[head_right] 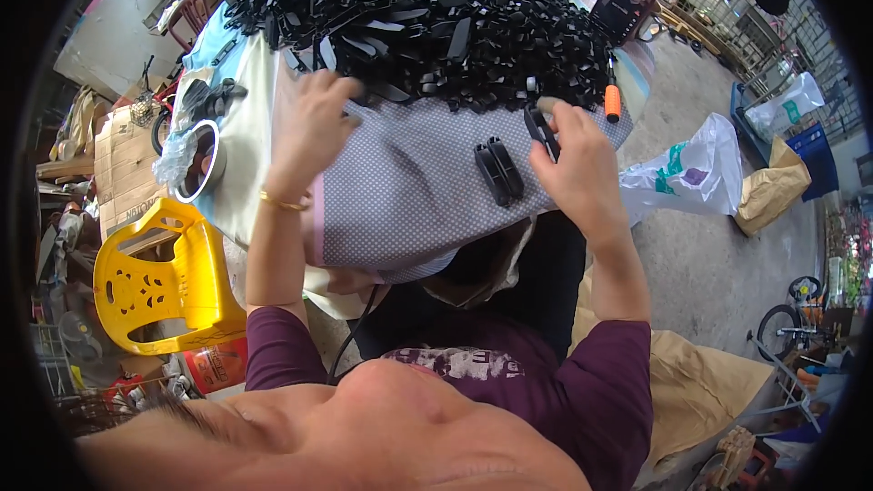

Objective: Assembling small black plastic components by hand and with the aid of a small screwdriver.

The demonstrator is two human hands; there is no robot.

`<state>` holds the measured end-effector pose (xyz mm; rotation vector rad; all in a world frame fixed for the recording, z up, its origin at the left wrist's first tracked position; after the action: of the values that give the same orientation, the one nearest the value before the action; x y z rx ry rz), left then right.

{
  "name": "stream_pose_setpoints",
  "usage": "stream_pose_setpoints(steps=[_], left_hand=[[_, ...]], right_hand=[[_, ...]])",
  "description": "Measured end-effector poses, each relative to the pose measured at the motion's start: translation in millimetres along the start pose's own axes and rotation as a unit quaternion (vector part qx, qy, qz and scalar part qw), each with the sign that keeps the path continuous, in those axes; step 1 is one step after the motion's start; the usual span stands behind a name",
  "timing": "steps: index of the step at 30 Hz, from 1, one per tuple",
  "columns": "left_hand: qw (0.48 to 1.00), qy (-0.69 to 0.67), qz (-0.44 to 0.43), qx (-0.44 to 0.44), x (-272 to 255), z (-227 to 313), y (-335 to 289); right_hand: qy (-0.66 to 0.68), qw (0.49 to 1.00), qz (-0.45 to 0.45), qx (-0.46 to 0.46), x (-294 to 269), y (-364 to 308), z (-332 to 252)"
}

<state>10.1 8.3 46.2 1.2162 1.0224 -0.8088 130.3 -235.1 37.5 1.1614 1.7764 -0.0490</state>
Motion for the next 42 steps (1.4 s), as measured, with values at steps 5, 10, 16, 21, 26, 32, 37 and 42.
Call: stream_pose_setpoints(steps=[5, 10, 16, 21, 26, 32, 37, 42], left_hand=[[0.997, 0.074, -0.030, 0.014, 20, -30, -10], [0.994, 0.086, -0.069, -0.004, 27, -30, -4], [0.966, -0.255, -0.050, -0.019, 25, -5, 7], [0.746, -0.650, -0.122, -0.075, 57, 28, 5], [0.578, -0.787, -0.198, -0.090, 73, 47, 1], [0.518, -0.833, -0.180, -0.078, 66, 48, -1], [0.620, -0.767, -0.145, -0.082, 63, 47, 0], [0.728, -0.676, -0.059, -0.097, 52, 48, -2]], right_hand=[[0.019, 0.995, -0.088, -0.033, 22, -14, 7], [0.061, 0.990, -0.121, -0.035, 22, -8, 13], [0.006, 0.995, 0.001, -0.105, 28, 35, 21], [-0.104, 0.976, -0.028, -0.187, 45, 36, 25], [0.042, 0.982, 0.048, -0.180, 32, 35, 10], [0.299, 0.939, 0.018, -0.169, 28, 20, -44], [0.299, 0.940, 0.025, -0.161, 31, 24, -53], [0.287, 0.944, 0.023, -0.164, 35, 19, -58]])
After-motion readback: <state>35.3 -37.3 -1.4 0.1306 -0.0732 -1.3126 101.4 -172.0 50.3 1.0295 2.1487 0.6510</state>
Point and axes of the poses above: each hand's wrist, its own y-axis towards the middle knuckle, its own x-axis out of the palm, z = x × y, the point moved 6 cm from there along y, towards the middle knuckle, and after that the axes turned 6 degrees about x, right-handed, at the moved point
